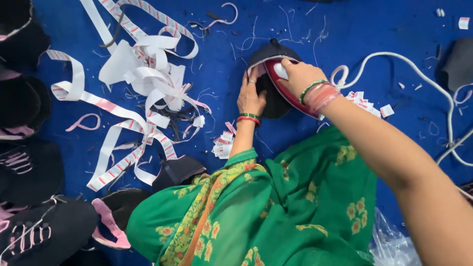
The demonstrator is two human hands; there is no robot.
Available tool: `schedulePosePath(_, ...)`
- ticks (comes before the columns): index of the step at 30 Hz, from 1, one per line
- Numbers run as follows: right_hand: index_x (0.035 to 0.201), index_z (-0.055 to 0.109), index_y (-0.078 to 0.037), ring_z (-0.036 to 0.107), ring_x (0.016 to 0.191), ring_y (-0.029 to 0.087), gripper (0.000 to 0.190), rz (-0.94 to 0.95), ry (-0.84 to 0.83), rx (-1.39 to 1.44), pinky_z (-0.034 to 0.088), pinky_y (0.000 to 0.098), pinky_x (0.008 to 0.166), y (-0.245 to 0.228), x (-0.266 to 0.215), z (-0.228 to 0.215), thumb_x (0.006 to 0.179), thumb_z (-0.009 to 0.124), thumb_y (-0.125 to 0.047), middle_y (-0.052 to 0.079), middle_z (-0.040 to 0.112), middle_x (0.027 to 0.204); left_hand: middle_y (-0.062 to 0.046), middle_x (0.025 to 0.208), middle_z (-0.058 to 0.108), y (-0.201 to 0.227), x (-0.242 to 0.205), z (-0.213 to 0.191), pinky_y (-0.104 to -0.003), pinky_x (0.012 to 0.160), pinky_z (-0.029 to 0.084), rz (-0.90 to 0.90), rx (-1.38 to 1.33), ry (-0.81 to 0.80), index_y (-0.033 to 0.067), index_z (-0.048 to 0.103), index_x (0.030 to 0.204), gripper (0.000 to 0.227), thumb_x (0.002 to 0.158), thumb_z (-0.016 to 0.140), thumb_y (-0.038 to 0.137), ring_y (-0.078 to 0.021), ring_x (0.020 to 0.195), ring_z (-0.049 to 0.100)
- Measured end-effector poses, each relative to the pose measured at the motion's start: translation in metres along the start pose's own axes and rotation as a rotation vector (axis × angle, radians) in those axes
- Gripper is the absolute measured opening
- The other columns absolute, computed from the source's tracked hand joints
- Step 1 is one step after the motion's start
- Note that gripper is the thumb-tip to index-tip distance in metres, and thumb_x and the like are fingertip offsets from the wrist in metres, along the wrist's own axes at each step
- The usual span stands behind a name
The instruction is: The person is sitting on a blue floor, ironing the pink inner lining of a black cap. They repeatedly pick up the cap, position it, and press a red and white iron onto the fabric. The workspace is cluttered with loose ribbons and other caps.
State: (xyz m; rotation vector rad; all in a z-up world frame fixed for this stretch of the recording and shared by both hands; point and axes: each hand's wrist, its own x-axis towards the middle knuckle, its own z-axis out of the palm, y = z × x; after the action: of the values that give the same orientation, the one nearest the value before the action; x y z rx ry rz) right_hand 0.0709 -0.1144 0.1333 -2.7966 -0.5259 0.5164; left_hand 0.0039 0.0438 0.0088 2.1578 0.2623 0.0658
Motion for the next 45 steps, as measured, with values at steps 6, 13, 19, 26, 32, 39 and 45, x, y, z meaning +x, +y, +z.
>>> schedulePosePath(6, 0.134, 0.057, -0.007, 0.07, 0.091, 0.047, 0.051, -0.021, 0.125, -0.028, 0.056, 0.0553, 0.078, 0.007, 0.003, 0.017, 0.095, 0.066, -0.04, 0.028, 0.072, 0.104, -0.017, 0.159, 0.042, -0.012, 0.007, 0.014, -0.043, 0.106, 0.05, 0.039, -0.009, 0.039, 0.0274, 0.036, 0.157, 0.091, 0.077, 0.074, 0.004, -0.042, 0.135, 0.054)
schedulePosePath(13, 0.133, 0.057, -0.014, 0.071, 0.091, 0.044, 0.048, -0.01, -0.048, -0.167, 0.056, 0.057, 0.075, 0.0, -0.029, 0.007, 0.094, 0.065, -0.041, 0.024, 0.073, 0.103, -0.017, 0.158, 0.042, 0.002, -0.004, 0.003, -0.045, 0.103, 0.05, -0.081, 0.005, -0.005, 0.0288, 0.035, 0.157, 0.093, 0.076, 0.073, 0.003, -0.0438, 0.13, 0.055)
schedulePosePath(19, 0.13, 0.058, -0.009, 0.07, 0.093, 0.046, 0.051, 0.093, 0.072, -0.093, 0.057, 0.0541, 0.079, -0.002, -0.011, 0.015, 0.093, 0.07, -0.043, 0.026, 0.072, 0.103, -0.02, 0.157, 0.042, -0.021, 0.003, 0.018, -0.044, 0.109, 0.047, 0.011, 0.003, 0.055, 0.0275, 0.037, 0.155, 0.091, 0.076, 0.077, 0.004, -0.0433, 0.136, 0.051)
schedulePosePath(26, 0.13, 0.058, -0.008, 0.07, 0.096, 0.045, 0.051, 0.135, 0.015, -0.163, 0.057, 0.054, 0.081, -0.001, -0.023, -0.002, 0.094, 0.069, -0.042, 0.026, 0.072, 0.106, -0.023, 0.154, 0.044, -0.009, 0.003, 0.005, -0.044, 0.108, 0.046, -0.062, -0.028, -0.008, 0.0274, 0.034, 0.156, 0.096, 0.073, 0.075, 0.002, -0.0436, 0.135, 0.049)
schedulePosePath(32, 0.132, 0.058, -0.009, 0.071, 0.099, 0.045, 0.053, 0.163, -0.136, -0.166, 0.058, 0.0539, 0.083, -0.012, -0.015, -0.007, 0.096, 0.069, -0.046, 0.027, 0.072, 0.108, -0.02, 0.155, 0.047, -0.015, -0.002, 0.01, -0.044, 0.108, 0.051, -0.03, -0.047, -0.015, 0.028, 0.035, 0.159, 0.094, 0.076, 0.072, 0.004, -0.0432, 0.133, 0.056)
schedulePosePath(39, 0.137, 0.055, -0.011, 0.069, 0.096, 0.048, 0.058, 0.111, 0.033, 0.024, 0.057, 0.055, 0.081, -0.001, 0.007, 0.005, 0.093, 0.069, -0.047, 0.028, 0.07, 0.108, -0.016, 0.16, 0.042, -0.012, 0.001, 0.004, -0.044, 0.103, 0.05, -0.025, 0.015, -0.057, 0.0307, 0.03, 0.157, 0.097, 0.076, 0.077, 0.006, -0.0426, 0.132, 0.055)
schedulePosePath(45, 0.138, 0.054, -0.011, 0.07, 0.094, 0.047, 0.059, -0.016, -0.069, -0.062, 0.056, 0.0557, 0.079, 0.005, -0.021, 0.006, 0.095, 0.066, -0.049, 0.026, 0.072, 0.104, -0.018, 0.157, 0.044, -0.015, -0.002, 0.007, -0.044, 0.106, 0.049, -0.015, -0.019, -0.027, 0.0309, 0.03, 0.159, 0.097, 0.078, 0.076, 0.004, -0.0435, 0.132, 0.054)
